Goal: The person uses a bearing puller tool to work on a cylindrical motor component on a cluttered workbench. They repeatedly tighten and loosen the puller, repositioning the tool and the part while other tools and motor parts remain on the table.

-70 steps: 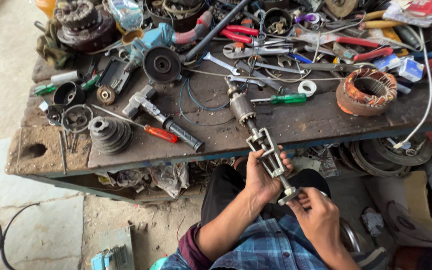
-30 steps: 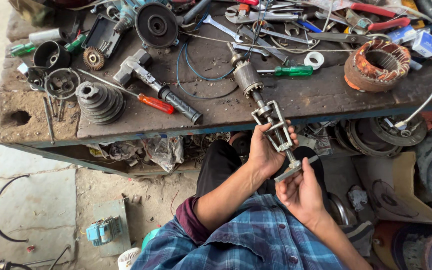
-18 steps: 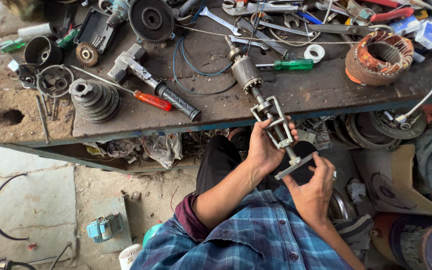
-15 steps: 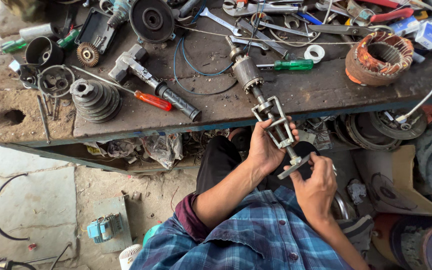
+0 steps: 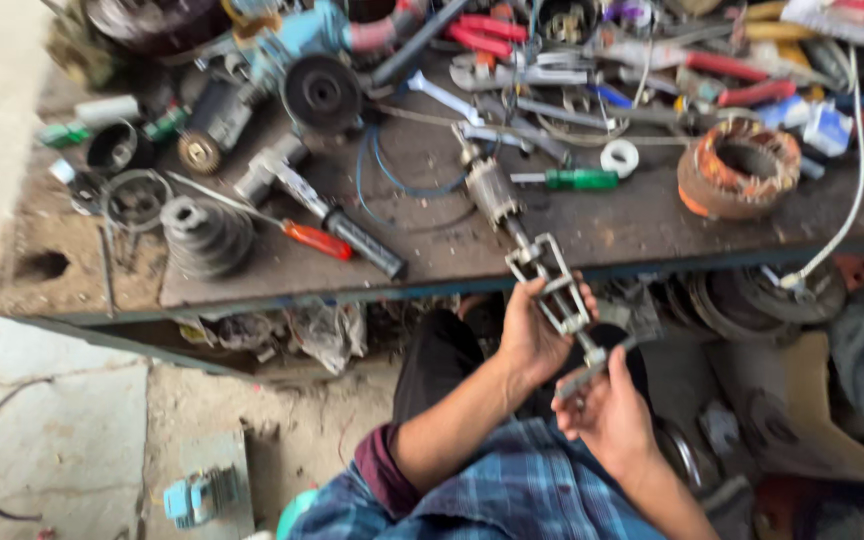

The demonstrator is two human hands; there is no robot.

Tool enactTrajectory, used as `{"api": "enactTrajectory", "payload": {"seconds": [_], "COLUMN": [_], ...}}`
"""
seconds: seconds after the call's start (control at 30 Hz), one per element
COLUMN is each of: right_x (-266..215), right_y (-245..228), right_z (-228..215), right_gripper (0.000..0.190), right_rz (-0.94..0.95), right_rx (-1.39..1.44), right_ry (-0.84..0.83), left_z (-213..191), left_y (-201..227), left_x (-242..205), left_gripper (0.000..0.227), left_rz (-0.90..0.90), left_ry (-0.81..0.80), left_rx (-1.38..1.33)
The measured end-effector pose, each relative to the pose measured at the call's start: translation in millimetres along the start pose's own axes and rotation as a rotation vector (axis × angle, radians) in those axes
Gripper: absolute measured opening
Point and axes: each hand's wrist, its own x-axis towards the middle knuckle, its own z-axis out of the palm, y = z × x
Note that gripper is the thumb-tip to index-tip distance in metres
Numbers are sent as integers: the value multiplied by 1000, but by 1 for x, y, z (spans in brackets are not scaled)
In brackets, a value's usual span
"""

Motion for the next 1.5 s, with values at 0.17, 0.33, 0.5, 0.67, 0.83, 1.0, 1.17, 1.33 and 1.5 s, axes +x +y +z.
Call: {"api": "enactTrajectory", "payload": {"seconds": [0.17,0.33,0.5,0.67,0.83,1.0,1.17,1.33,1.5], "right_x": [-12,-29,-32,-18,8,11,-6,-36,-39], "right_y": [15,-6,-20,1,21,20,16,-3,-2], "right_z": [5,30,45,32,9,-14,4,32,42], "right_gripper": [49,73,69,54,72,86,39,50,38], "right_rz": [-785,-1264,-1159,-1129,-86,43,-538,-855,-664], "right_rx": [-485,-1070,-1453,-1402,43,10,-481,-895,-1315], "right_ry": [349,441,649,624,77,-65,316,323,484], "left_z": [2,6,9,10,7,3,3,11,16], "left_y": [0,4,0,9,10,12,13,14,12], "left_x": [-5,-5,-9,-15,-13,-14,-15,-20,-28], "left_gripper": [47,46,46,44,42,42,42,42,39], "left_rz": [-21,-15,-21,-35,-42,-60,-53,-24,-24], "left_ry": [17,39,51,66,44,53,66,65,94], "left_rx": [3,19,34,47,39,26,65,34,22]}}
